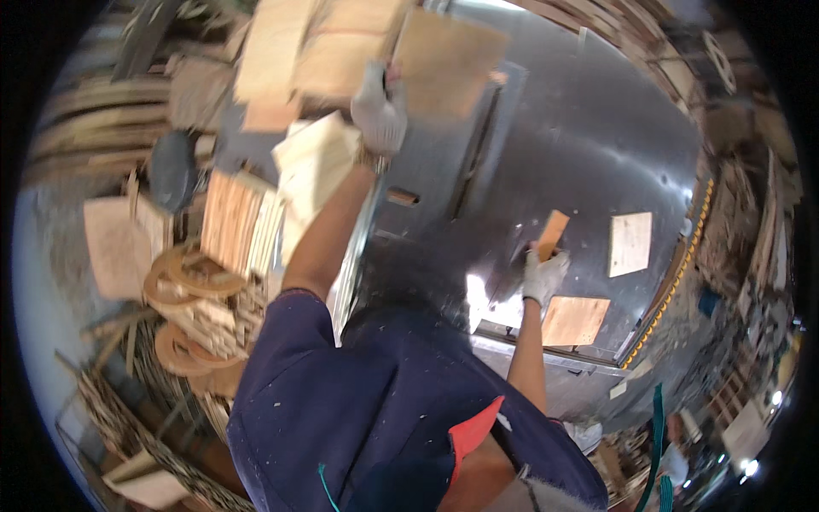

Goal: The person uses a table saw to cut multiple small wooden pieces. They feed each piece through the saw blade, collect the cut pieces, and stack them on the table. The person wears gloves and handles the wood carefully during the cutting process.

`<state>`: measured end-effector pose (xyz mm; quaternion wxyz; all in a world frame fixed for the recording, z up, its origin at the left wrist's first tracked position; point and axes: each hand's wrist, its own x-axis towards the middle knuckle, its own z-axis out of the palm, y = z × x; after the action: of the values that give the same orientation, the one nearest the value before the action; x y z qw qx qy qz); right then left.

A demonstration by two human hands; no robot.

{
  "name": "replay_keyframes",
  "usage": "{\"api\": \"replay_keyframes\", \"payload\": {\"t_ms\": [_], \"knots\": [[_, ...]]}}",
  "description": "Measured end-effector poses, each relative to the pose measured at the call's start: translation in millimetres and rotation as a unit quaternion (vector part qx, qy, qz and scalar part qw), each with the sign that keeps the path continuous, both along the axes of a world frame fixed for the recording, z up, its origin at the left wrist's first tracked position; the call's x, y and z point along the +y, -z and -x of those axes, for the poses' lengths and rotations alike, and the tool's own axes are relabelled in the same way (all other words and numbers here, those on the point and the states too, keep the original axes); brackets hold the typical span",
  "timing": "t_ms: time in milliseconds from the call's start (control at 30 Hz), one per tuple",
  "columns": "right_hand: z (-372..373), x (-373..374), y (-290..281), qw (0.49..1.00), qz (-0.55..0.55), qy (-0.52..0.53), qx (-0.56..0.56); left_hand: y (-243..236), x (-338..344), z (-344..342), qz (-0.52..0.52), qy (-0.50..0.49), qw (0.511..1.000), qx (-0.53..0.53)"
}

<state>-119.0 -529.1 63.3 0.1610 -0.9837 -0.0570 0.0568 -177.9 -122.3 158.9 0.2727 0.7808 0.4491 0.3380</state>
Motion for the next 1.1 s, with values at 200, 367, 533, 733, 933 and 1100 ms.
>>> {"api": "replay_keyframes", "payload": {"t_ms": [200,367,533,733,933,1100], "knots": [[0,-40,16,0.997,-0.068,-0.029,0.04,28,-104,282,0.082,-0.061,0.992,-0.079],[22,-72,14,0.978,-0.165,-0.021,0.127,58,-114,431,0.118,-0.123,0.985,-0.033],[73,-115,9,0.924,-0.309,0.024,0.224,101,-53,437,0.179,-0.091,0.979,0.036],[173,-227,-2,0.855,-0.392,0.091,0.328,160,-5,399,0.149,-0.081,0.984,0.052],[290,-338,21,0.784,-0.344,0.267,0.442,118,-37,368,0.048,-0.125,0.951,0.28],[299,-369,49,0.831,-0.22,0.321,0.397,111,-29,369,0.0,-0.113,0.951,0.287]]}}
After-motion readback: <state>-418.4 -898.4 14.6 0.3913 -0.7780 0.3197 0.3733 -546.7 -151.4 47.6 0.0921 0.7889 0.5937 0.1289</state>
